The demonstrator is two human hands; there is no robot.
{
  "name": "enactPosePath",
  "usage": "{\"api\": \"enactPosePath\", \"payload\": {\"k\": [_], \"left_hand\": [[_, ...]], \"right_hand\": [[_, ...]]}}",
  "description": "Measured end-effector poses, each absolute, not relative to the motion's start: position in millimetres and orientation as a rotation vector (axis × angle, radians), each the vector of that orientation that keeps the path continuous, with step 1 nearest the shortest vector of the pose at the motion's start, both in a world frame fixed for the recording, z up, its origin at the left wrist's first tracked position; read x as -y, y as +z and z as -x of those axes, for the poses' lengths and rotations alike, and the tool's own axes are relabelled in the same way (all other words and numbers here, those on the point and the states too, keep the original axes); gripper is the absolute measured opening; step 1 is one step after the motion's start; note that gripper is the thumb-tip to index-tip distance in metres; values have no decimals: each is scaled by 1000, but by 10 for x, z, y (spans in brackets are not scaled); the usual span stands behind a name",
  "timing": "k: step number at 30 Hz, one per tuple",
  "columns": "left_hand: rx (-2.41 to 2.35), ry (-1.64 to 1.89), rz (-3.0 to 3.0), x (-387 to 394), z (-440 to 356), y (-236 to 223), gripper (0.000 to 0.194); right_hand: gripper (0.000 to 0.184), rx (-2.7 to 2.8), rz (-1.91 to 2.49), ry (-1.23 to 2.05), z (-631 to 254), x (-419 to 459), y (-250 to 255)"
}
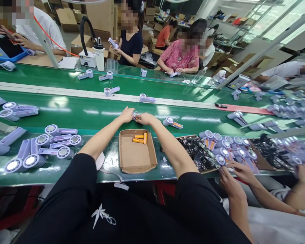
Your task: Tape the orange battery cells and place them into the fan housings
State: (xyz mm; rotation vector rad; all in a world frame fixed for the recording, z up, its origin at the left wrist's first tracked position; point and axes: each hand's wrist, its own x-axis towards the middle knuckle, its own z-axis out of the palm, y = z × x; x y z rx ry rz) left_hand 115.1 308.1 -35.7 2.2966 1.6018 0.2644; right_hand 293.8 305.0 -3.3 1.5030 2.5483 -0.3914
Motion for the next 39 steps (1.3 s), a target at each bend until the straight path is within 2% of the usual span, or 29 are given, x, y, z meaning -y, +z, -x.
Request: {"api": "enactPosePath", "payload": {"k": [3, 6, 9, 12, 15, 17, 18, 21, 24, 27, 30, 32, 33, 35, 37, 39], "left_hand": [[-1571, 414, -2412, -2222, -613, -350, 46], [-1577, 414, -2424, -1042, 166, -488, 38], [-1551, 292, -2370, -9, 792, -689, 37], [-1678, 286, -2378, 491, 1010, -854, 46], [-1717, 437, -2474, 534, 835, -832, 39], [-1674, 665, -2574, 479, 619, -700, 40], [-1638, 802, -2619, 456, 518, -617, 45], [-1577, 1107, -2692, 421, 352, -407, 59], [-1669, 1213, -2672, 418, 385, -363, 62], [-1806, 1240, -2622, 467, 427, -431, 64], [-1805, 1200, -2670, 542, 345, -476, 64], [-1765, 1227, -2687, 568, 267, -470, 63], [-1759, 1266, -2662, 570, 243, -460, 61], [-1776, 1374, -2559, 567, 241, -442, 55], [-1835, 1463, -2375, 575, 294, -438, 50], [-1869, 1487, -2171, 606, 362, -454, 51]], "right_hand": [[40, -2758, -1544, -482, -3255, -2475, 64], [33, -3126, -1627, -1067, -3631, -1590, -64], [28, -3030, -1500, -1600, -3807, -736, -254], [32, -2790, -1459, -1912, -3617, -226, -373], [41, -2523, -1535, -2074, -3174, -64, -387], [58, -2442, -1488, -2087, -2863, -33, -362], [61, -2473, -1403, -2060, -2726, -14, -352], [32, -2709, -951, -1904, -2443, 86, -371], [27, -2805, -628, -1700, -2366, 170, -457], [16, -2703, -812, -1717, -2418, 124, -490], [46, -2533, -1014, -2052, -2462, 18, -408], [35, -2555, -898, -2116, -2452, -10, -333], [31, -2601, -782, -2072, -2442, -10, -305], [40, -2674, -567, -1879, -2439, -12, -275], [30, -2656, -479, -1672, -2492, -87, -267], [22, -2655, -635, -1542, -2606, -289, -257]]}}
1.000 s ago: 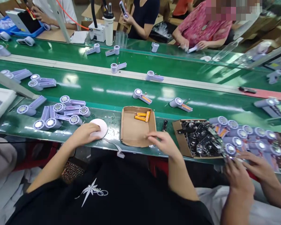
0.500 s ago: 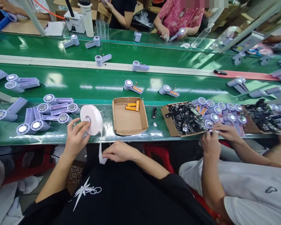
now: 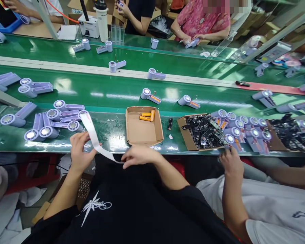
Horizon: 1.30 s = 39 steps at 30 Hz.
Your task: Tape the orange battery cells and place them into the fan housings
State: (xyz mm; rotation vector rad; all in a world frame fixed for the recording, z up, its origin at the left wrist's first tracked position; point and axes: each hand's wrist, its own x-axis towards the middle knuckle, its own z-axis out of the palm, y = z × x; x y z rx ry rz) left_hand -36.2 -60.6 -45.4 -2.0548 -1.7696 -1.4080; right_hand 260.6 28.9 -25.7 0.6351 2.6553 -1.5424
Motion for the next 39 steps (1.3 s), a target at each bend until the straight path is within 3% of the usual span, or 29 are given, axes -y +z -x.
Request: {"api": "enactPosePath", "payload": {"k": [2, 5, 7, 10, 16, 22, 24, 28, 32, 36, 39], "left_hand": [[1889, -1461, 2055, 644, 403, -484, 54], [1898, -1390, 2151, 671, 370, -537, 54], [1830, -1327, 2208, 661, 304, -563, 52], [1724, -1273, 2182, 631, 216, -572, 50], [1622, -1154, 2256, 605, 190, -547, 50], [1541, -942, 2396, 587, 164, -510, 57], [1496, -885, 2448, 574, 147, -478, 58], [1435, -836, 2562, 561, 115, -426, 62], [1435, -764, 2621, 561, 95, -396, 64], [1434, -667, 2636, 552, 73, -346, 60], [1464, -672, 2624, 545, 25, -321, 56]], "right_hand": [[29, -2741, -1058, -1351, -2743, -596, -247], [36, -2695, -1686, -659, -2888, -1065, -285], [37, -2559, -1766, -295, -2914, -1261, -366], [38, -2498, -1743, -160, -2895, -1355, -500], [29, -2527, -1852, -681, -2924, -1320, -483], [42, -2587, -1683, -1931, -2915, -901, -287], [38, -2653, -1539, -1996, -2897, -733, -183], [28, -2783, -1376, -1755, -2874, -570, 64], [30, -2786, -1270, -1631, -2831, -532, 153], [35, -2660, -1351, -2011, -2732, -531, -44], [53, -2431, -1590, -2519, -2621, -511, -254]]}}
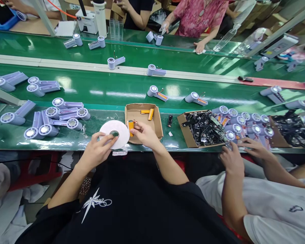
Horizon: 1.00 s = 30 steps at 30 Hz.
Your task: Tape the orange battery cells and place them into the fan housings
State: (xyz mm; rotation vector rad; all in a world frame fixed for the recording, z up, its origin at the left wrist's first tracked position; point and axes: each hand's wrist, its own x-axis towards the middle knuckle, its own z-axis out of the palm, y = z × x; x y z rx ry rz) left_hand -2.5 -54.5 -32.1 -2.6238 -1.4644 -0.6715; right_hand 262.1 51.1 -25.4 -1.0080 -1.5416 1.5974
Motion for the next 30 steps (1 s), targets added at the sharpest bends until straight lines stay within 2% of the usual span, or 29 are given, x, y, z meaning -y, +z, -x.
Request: {"api": "enactPosePath", "payload": {"k": [3, 6, 10, 13, 16, 20, 22, 24, 27, 30], "left_hand": [[1517, -721, 2565, 538, -55, -347, 56], [1604, -783, 2484, 549, -183, -408, 60], [1617, -879, 2546, 655, -432, -447, 59], [1478, -831, 2866, 731, -503, -472, 57], [1610, -727, 2903, 679, -253, -580, 54], [1931, -694, 2767, 476, 387, -776, 52], [2079, -814, 2533, 386, 635, -816, 48], [2280, -864, 2037, 305, 794, -777, 54], [2582, -573, 1483, 169, 929, -584, 73], [2882, -191, 1379, 63, 1005, -358, 77]], "right_hand": [[71, 1169, 986, 1589, -2461, -394, -419], [75, 954, 982, 1515, -2295, -250, -550], [70, 889, 1010, 1457, -2359, -412, -620], [54, 846, 999, 1290, -2704, -813, -544], [41, 743, 906, 1131, -3036, -1036, -471], [50, 779, 917, 1359, -3126, -749, -568], [54, 771, 944, 1454, -3076, -550, -661], [56, 749, 961, 1485, -3032, -436, -733], [58, 734, 967, 1500, -3008, -416, -775], [59, 721, 962, 1524, -3021, -438, -778]]}}
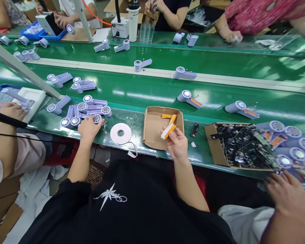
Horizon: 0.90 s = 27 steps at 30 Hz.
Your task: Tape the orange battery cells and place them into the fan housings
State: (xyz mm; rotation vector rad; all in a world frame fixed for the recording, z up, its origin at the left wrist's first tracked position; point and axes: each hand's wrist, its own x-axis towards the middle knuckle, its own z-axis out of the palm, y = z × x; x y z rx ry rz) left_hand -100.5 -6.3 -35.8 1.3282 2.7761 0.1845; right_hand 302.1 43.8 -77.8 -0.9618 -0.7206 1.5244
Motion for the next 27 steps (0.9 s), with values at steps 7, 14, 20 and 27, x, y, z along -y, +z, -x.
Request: {"api": "enactPosePath", "payload": {"k": [7, 14, 20, 27], "left_hand": [[-2567, 810, -1127, 395, 1035, -420, 68], [-1511, 1536, -1037, 293, 619, -814, 69], [-1572, 940, -1796, -815, 375, -651, 40], [-1672, 203, -2455, -2575, 200, -586, 34]], "right_hand": [[53, 707, 975, 1469, -3208, -336, -809], [54, 645, 967, 1482, -3257, -323, -750], [56, 703, 976, 1537, -3245, -297, -740], [62, 747, 1000, 1502, -3281, -264, -685]]}}
